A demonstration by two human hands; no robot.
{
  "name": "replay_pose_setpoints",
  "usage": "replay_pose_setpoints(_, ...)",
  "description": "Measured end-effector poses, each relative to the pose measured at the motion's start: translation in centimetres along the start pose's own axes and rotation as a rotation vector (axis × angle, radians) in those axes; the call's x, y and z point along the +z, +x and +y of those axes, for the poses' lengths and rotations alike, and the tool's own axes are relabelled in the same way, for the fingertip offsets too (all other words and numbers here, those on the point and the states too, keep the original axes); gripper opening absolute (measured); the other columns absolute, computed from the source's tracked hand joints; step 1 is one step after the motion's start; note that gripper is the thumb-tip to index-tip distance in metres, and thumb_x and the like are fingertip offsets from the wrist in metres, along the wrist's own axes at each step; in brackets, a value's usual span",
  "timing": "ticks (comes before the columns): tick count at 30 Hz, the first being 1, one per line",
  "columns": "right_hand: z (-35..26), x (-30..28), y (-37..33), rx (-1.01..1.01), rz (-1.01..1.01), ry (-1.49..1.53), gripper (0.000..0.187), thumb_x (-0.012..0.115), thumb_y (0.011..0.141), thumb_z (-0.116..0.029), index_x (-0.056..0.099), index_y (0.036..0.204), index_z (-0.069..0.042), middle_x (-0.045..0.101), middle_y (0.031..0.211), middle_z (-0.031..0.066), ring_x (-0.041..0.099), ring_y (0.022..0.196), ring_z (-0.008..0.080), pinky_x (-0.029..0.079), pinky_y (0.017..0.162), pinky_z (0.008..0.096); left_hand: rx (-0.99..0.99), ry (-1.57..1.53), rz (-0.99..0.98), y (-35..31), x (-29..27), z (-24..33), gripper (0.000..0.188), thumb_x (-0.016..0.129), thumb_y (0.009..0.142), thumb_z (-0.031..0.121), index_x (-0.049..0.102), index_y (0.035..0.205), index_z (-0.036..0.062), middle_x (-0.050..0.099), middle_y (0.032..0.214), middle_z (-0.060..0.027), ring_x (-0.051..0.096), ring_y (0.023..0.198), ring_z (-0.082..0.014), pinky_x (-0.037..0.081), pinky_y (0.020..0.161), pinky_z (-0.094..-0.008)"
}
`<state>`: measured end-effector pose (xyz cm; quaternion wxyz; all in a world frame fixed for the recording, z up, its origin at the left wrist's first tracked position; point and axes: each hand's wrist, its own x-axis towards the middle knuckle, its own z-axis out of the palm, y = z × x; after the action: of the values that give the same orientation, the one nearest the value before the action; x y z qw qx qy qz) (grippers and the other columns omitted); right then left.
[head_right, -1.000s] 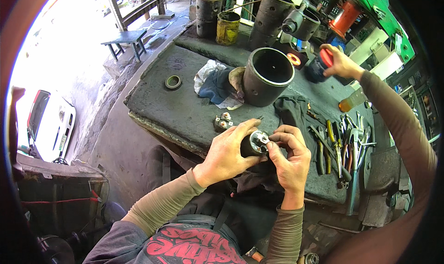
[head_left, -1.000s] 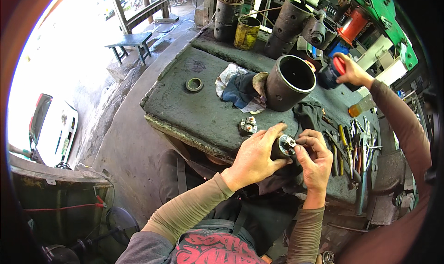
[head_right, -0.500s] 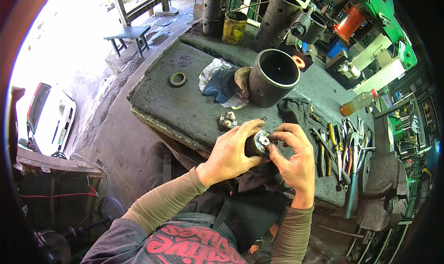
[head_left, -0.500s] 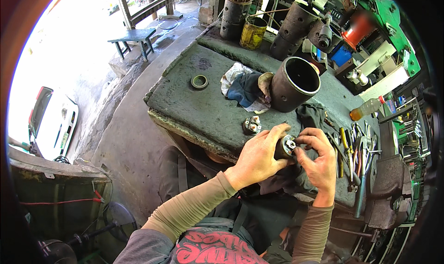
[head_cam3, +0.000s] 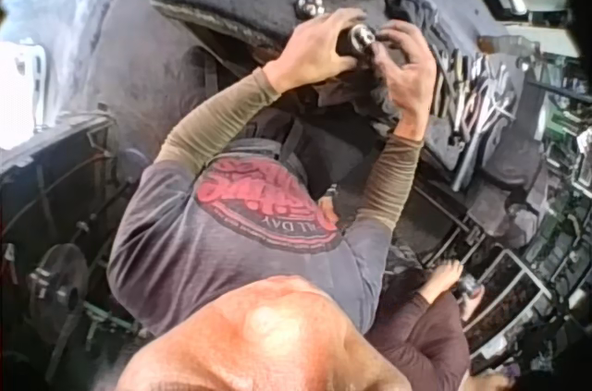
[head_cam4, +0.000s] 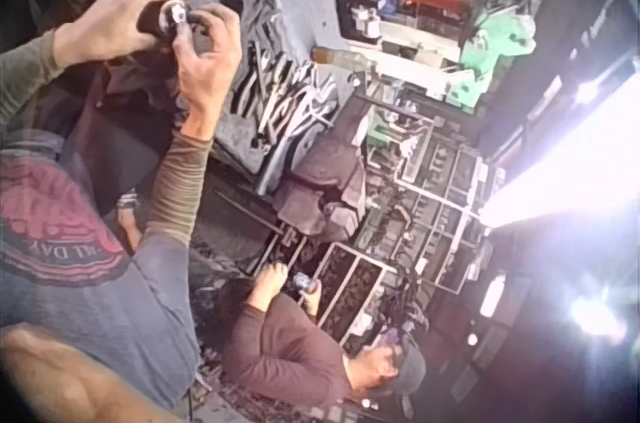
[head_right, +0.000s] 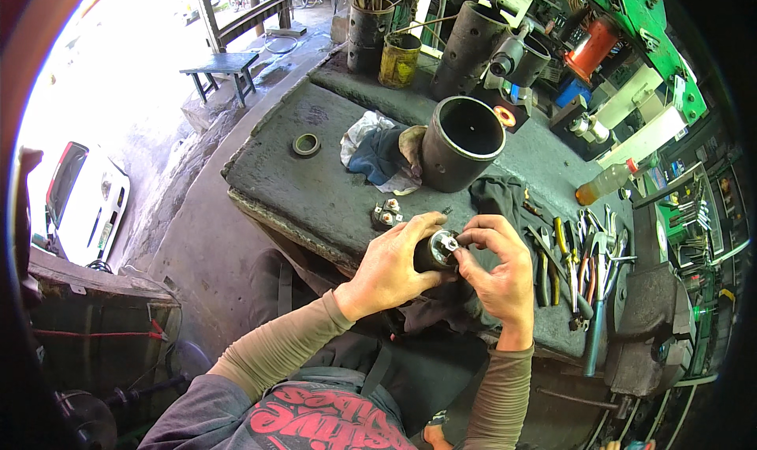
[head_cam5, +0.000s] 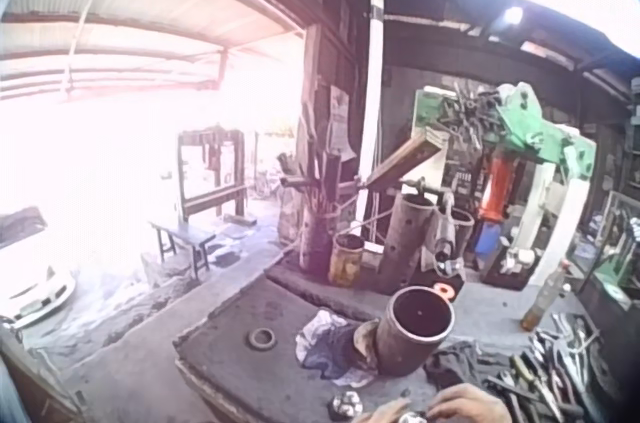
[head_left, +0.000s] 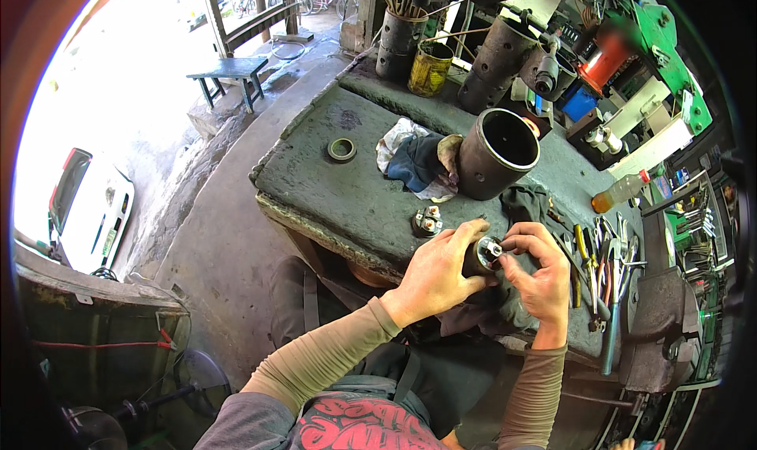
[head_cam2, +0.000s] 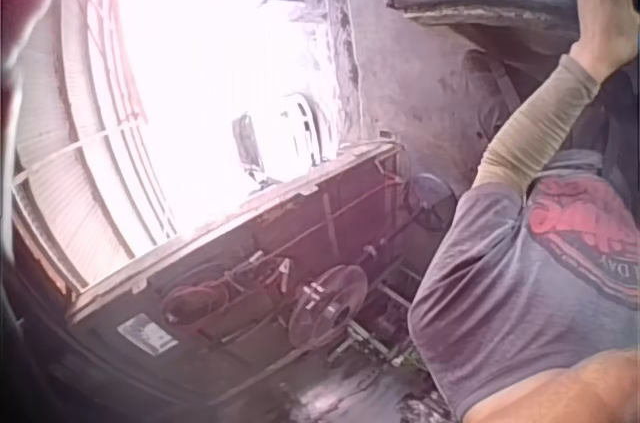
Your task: The person assembles small electrical components on a workbench, using pliers and a hammer to secure parts. They handle a cylindrical housing and a circular metal piece, inserting and adjusting small components before joining the two main parts together.
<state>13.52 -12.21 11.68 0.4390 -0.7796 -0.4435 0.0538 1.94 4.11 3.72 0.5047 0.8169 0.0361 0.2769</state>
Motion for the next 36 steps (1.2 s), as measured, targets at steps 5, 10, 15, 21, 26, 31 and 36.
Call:
replay_pose_setpoints(5, 0.1, -0.2, 0.3, -0.006, -0.06, -0.029, 0.021, 0.083, 0.084, 0.001, 0.078, 0.104, 0.003, 0.072, 0.116, 0.0089, 0.07, 0.105, 0.0207, 0.055, 0.093, 0.0331, 0.027, -0.095, -0.072, 0.1, -1.6, 0.5, 0.096, 0.099, 0.081, 0.029, 0.049, 0.158, 0.0013, 0.072, 0.137, -0.0207, 0.07, 0.13, -0.0346, 0.055, 0.11, -0.0454)
replay_pose_setpoints(10, 0.6, -0.1, 0.2, -0.031, -0.061, -0.02, 0.021, 0.083, 0.085, 0.0, 0.078, 0.105, 0.002, 0.071, 0.117, 0.0086, 0.07, 0.105, 0.0204, 0.055, 0.091, 0.0325, 0.038, -0.182, 0.006, 1.1, -3.7, 1.9, 0.043, 0.088, 0.093, 0.018, 0.075, 0.132, 0.0037, 0.075, 0.134, -0.0161, 0.072, 0.12, -0.0321, 0.057, 0.105, -0.043)
replay_pose_setpoints(15, 0.8, -0.1, 0.2, -0.03, -0.055, 0.03, 0.023, 0.084, 0.084, 0.0, 0.079, 0.106, 0.001, 0.071, 0.114, 0.0087, 0.07, 0.105, 0.0224, 0.056, 0.09, 0.0336, 0.197, 0.106, -0.072, 3.1, -4.9, 2.8, 0.022, 0.083, 0.092, 0.014, 0.081, 0.112, 0.0054, 0.076, 0.119, -0.0129, 0.068, 0.113, -0.0354, 0.055, 0.102, -0.0454)
replay_pose_setpoints(21, 1.5, -0.2, -0.2, -0.046, -0.051, 0.063, 0.022, 0.082, 0.09, -0.003, 0.078, 0.111, 0.002, 0.071, 0.119, 0.0083, 0.068, 0.105, 0.0173, 0.055, 0.089, 0.0308, 0.286, 0.286, -0.183, 4.2, -4.6, 3.2, 0.019, 0.083, 0.092, 0.018, 0.082, 0.106, 0.0053, 0.073, 0.107, -0.0112, 0.065, 0.106, -0.0336, 0.053, 0.096, -0.0453)
replay_pose_setpoints(26, 3.3, -0.3, -2.0, 0.066, 0.146, 0.264, 0.015, 0.078, 0.099, -0.003, 0.078, 0.112, 0.005, 0.07, 0.12, 0.0064, 0.065, 0.098, 0.0121, 0.053, 0.085, 0.0258, 0.314, 0.343, -0.279, 5.4, -4.9, 4.2, 0.015, 0.082, 0.092, 0.016, 0.082, 0.101, 0.0042, 0.073, 0.103, -0.011, 0.064, 0.103, -0.0334, 0.054, 0.094, -0.045)
replay_pose_setpoints(31, 5.5, 0.8, -4.6, 0.195, 0.385, 0.447, 0.009, 0.074, 0.098, 0.002, 0.078, 0.105, 0.005, 0.071, 0.111, 0.0035, 0.064, 0.092, 0.0069, 0.052, 0.081, 0.0234, 0.372, 0.347, -0.297, 6.7, -5.5, 4.9, 0.014, 0.08, 0.092, 0.014, 0.082, 0.101, 0.0038, 0.073, 0.101, -0.0108, 0.064, 0.102, -0.0332, 0.054, 0.093, -0.0445)
replay_pose_setpoints(36, 7.2, 1.9, -5.6, 0.266, 0.446, 0.493, 0.009, 0.073, 0.098, 0.001, 0.078, 0.104, 0.006, 0.072, 0.109, 0.0031, 0.064, 0.086, 0.0073, 0.051, 0.078, 0.0238, 0.336, 0.369, -0.445, 7.1, -5.8, 5.1, 0.014, 0.08, 0.093, 0.013, 0.083, 0.104, 0.0045, 0.074, 0.101, -0.0104, 0.065, 0.102, -0.0324, 0.054, 0.093, -0.044)
